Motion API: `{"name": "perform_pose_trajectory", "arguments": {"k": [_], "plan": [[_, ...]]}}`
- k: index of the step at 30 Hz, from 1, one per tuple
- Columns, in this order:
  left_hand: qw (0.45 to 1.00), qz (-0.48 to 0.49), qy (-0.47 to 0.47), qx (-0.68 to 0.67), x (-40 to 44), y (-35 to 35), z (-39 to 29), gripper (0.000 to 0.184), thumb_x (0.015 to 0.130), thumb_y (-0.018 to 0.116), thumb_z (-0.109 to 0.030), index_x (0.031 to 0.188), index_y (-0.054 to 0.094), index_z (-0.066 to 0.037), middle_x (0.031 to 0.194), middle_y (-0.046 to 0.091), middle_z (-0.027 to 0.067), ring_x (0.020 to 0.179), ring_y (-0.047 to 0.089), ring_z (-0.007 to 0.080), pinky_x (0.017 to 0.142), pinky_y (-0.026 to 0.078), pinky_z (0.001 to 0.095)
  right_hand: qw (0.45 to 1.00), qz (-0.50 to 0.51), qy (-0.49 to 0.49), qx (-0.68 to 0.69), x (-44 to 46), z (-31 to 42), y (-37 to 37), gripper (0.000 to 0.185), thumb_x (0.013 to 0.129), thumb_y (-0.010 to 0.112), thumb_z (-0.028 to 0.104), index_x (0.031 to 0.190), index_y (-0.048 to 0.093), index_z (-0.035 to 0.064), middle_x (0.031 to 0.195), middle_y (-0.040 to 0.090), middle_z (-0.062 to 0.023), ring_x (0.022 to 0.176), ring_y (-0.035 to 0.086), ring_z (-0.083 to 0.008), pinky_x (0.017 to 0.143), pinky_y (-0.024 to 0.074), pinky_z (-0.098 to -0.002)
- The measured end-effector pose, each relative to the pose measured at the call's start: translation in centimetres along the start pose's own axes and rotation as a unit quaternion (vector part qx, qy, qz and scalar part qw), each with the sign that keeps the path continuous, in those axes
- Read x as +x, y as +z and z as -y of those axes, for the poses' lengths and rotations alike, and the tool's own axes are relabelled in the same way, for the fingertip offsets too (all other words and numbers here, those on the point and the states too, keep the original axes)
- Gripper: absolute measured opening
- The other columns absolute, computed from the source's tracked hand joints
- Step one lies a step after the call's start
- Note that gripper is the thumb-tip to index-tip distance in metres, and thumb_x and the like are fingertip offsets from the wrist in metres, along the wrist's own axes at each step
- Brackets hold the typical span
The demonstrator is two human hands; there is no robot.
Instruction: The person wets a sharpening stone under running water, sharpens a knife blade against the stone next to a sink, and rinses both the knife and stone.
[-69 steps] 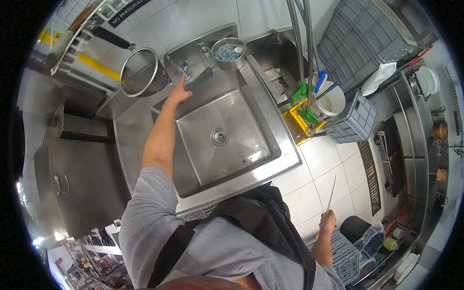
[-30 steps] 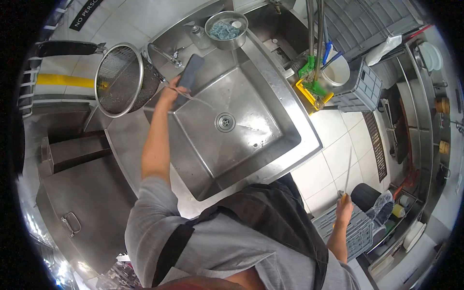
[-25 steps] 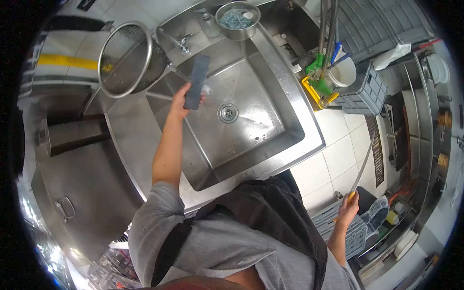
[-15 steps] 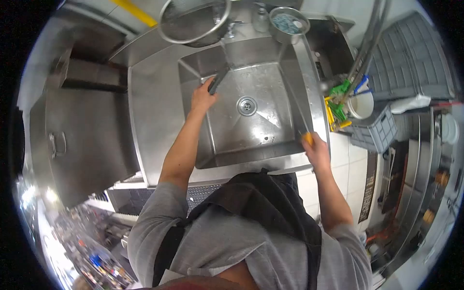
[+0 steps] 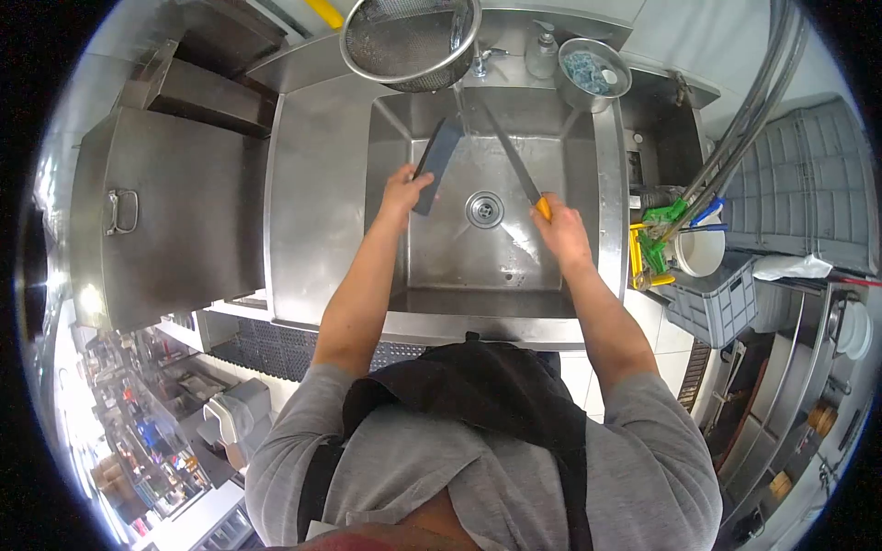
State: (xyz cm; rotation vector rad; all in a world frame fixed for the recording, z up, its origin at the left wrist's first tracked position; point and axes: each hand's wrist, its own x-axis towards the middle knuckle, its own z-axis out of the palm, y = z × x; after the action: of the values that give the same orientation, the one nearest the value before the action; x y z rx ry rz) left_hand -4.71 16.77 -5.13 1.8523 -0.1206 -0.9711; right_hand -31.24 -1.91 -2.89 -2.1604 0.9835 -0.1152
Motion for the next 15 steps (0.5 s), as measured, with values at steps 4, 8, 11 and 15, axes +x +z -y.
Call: {"name": "perform_pose_trajectory", "arguments": {"k": [4,8,11,15], "plan": [[0.983,-0.009,-0.048,-0.175,-5.6,-3.6,2.8,0.032,0.098,0.066,-0.02,0.117,0.058,0.004,0.103,0.069,0.0181,0.08,0.073,0.0293,0.063,0.058,0.0401,0.998,0.049,-0.05,0.009,3.2,3.0,0.1,0.038,0.094,0.065,0.032,0.121,0.06,0.0052,0.095,0.071,-0.0256,0.095,0.066,-0.0466,0.081,0.0507,-0.0535],[0.97,-0.055,-0.054,-0.231,-10.5,-8.9,2.3,0.034,0.1,0.062,-0.021,0.121,0.055,0.006,0.105,0.068,0.0198,0.08,0.073,0.031,0.064,0.06,0.0412,0.987,0.11,0.009,0.115,7.8,7.0,1.2,0.037,0.096,0.062,0.035,0.119,0.06,0.0054,0.091,0.07,-0.0249,0.087,0.066,-0.0473,0.077,0.051,-0.0529],[0.961,-0.109,-0.032,-0.25,-11.0,-12.7,3.1,0.038,0.103,0.057,-0.025,0.125,0.055,0.007,0.106,0.068,0.0202,0.082,0.073,0.0319,0.064,0.06,0.0418,0.995,0.03,-0.084,0.038,10.5,8.1,3.5,0.036,0.097,0.06,0.035,0.117,0.06,0.0048,0.088,0.07,-0.0236,0.077,0.068,-0.0424,0.073,0.0524,-0.05],[0.946,-0.09,-0.034,-0.309,-9.4,-16.3,6.7,0.042,0.106,0.05,-0.03,0.125,0.055,0.007,0.105,0.068,0.0213,0.082,0.073,0.0329,0.066,0.06,0.0431,0.997,-0.025,-0.07,-0.031,8.8,8.8,5.0,0.036,0.099,0.058,0.037,0.108,0.059,0.0014,0.085,0.07,-0.0206,0.068,0.071,-0.0324,0.067,0.0544,-0.0451]]}}
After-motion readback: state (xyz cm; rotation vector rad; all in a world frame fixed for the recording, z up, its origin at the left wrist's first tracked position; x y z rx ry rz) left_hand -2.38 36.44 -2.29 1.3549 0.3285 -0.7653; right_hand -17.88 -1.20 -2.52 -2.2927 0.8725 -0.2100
